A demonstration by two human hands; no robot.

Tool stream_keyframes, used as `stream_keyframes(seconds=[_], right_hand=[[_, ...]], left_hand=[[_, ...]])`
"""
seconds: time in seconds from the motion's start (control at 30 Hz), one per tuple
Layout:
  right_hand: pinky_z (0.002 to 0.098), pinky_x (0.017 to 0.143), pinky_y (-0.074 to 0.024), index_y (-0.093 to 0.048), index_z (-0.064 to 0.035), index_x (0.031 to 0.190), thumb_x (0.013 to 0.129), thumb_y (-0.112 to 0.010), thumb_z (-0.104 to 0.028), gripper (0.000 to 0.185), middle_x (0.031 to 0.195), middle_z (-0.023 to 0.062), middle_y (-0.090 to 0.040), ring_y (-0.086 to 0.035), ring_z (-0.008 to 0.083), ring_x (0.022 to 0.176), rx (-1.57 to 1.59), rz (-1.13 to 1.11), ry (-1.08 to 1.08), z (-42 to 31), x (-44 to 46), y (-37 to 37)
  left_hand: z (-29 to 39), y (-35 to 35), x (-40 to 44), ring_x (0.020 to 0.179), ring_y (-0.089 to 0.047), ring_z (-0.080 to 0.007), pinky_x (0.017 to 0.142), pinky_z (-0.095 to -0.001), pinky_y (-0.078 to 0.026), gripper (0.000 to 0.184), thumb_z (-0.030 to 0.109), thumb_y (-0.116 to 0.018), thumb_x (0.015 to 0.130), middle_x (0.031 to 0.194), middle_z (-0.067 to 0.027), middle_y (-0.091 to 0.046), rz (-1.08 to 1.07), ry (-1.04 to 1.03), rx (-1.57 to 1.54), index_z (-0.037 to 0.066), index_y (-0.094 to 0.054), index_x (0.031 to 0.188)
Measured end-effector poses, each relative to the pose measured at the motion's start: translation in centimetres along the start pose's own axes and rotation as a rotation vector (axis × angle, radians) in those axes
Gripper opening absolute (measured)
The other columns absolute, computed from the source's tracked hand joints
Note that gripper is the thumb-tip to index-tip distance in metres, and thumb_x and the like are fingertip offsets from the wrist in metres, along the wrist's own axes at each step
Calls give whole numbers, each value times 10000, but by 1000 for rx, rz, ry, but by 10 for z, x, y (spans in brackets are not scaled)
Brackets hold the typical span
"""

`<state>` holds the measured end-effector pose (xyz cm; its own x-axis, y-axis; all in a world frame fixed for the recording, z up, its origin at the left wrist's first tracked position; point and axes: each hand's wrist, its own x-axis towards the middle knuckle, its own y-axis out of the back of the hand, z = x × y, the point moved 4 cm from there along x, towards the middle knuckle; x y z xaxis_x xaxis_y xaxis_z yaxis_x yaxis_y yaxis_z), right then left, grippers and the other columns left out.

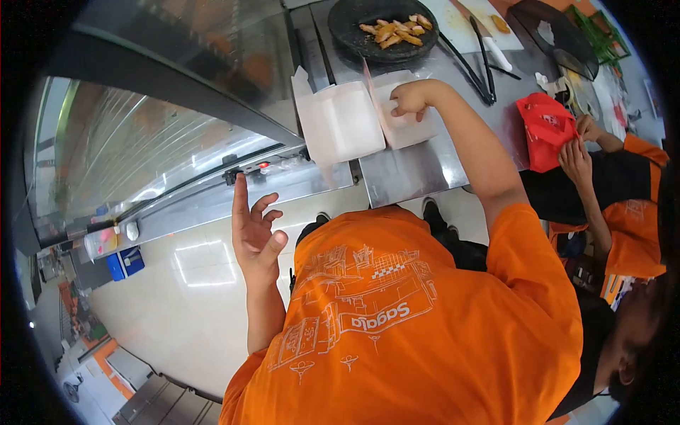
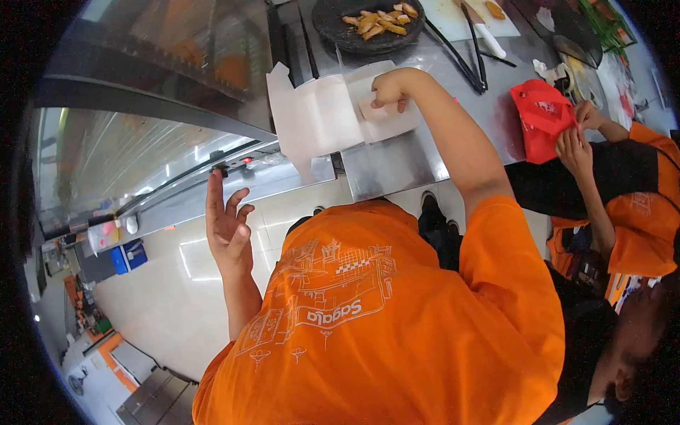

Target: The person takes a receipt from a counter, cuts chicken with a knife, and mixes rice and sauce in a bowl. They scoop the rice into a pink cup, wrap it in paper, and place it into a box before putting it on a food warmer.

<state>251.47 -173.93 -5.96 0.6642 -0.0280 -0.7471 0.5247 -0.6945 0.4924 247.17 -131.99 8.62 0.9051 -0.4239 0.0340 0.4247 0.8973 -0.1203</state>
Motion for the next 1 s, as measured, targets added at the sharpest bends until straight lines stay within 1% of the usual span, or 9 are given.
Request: stream_keyframes(seconds=[0.13,0.27,0.33,0.37,0.4,0.47,0.57,0.8,1.0], right_hand=[[418,784,-600,-536,51,1366,841,-783,-323,691,1257,234,-652,-716,345,897,-353,80,91,1,6,-1],[447,886,-576,-556,30,1342,726,-834,-308,755,1251,228,-665,-674,361,1108,-697,308,246,-3,-2,-16],[445,950,-554,-555,11,1339,678,-856,-289,786,1299,215,-646,-645,347,1171,-758,140,102,13,40,-34],[488,914,-546,-581,-31,1318,661,-815,-389,785,1091,228,-732,-700,400,1031,-594,352,233,-10,-1,-29],[440,1010,-522,-565,-16,1336,666,-840,-255,762,1278,216,-659,-649,358,1174,-598,344,106,5,14,-31],[471,1013,-513,-539,-1,1366,623,-866,-241,846,1269,233,-661,-635,423,1166,-526,395,144,17,21,-31],[446,1091,-445,-474,-8,1454,705,-828,-97,833,1410,243,-554,-551,421,1271,-392,666,424,-7,-50,-11],[349,958,-495,-477,-30,1470,947,-729,-164,596,1429,139,-551,-572,257,1199,185,1231,331,25,-159,5],[342,972,-506,-512,11,1427,976,-705,-196,533,1398,151,-584,-618,256,1168,269,1309,89,1,-190,-73]], left_hand=[[6,13,-3,1220,-572,-256,939,-339,-506,1081,430,-882,750,1644,-145,-310,105,-5,103,49,-317,1588],[12,29,-1,1212,-574,-245,930,-330,-504,936,294,-818,832,1648,-139,-309,159,-55,102,37,-323,1584],[17,43,-3,1209,-574,-233,909,-313,-509,846,167,-768,869,1651,-133,-306,163,-68,80,26,-329,1578],[19,52,-4,1191,-584,-224,894,-306,-520,847,102,-767,862,1653,-133,-295,179,-76,52,22,-323,1579],[24,62,-2,1174,-593,-215,879,-299,-531,853,36,-765,855,1656,-134,-284,198,-99,30,18,-316,1580],[47,82,0,1125,-613,-195,870,-307,-534,802,-1,-755,852,1634,-138,-327,287,-144,74,17,-373,1557],[65,147,-1,1084,-640,-201,819,-280,-511,617,62,-695,912,1534,-138,-489,460,-252,177,-9,-474,1484],[-32,421,-1,973,-661,-164,808,-304,-511,492,175,-710,936,1294,-111,-677,984,-116,104,-25,-571,1364],[-115,685,-6,890,-688,-213,800,-334,-548,570,177,-814,825,1077,-133,-703,1171,23,335,-59,-597,1296]])
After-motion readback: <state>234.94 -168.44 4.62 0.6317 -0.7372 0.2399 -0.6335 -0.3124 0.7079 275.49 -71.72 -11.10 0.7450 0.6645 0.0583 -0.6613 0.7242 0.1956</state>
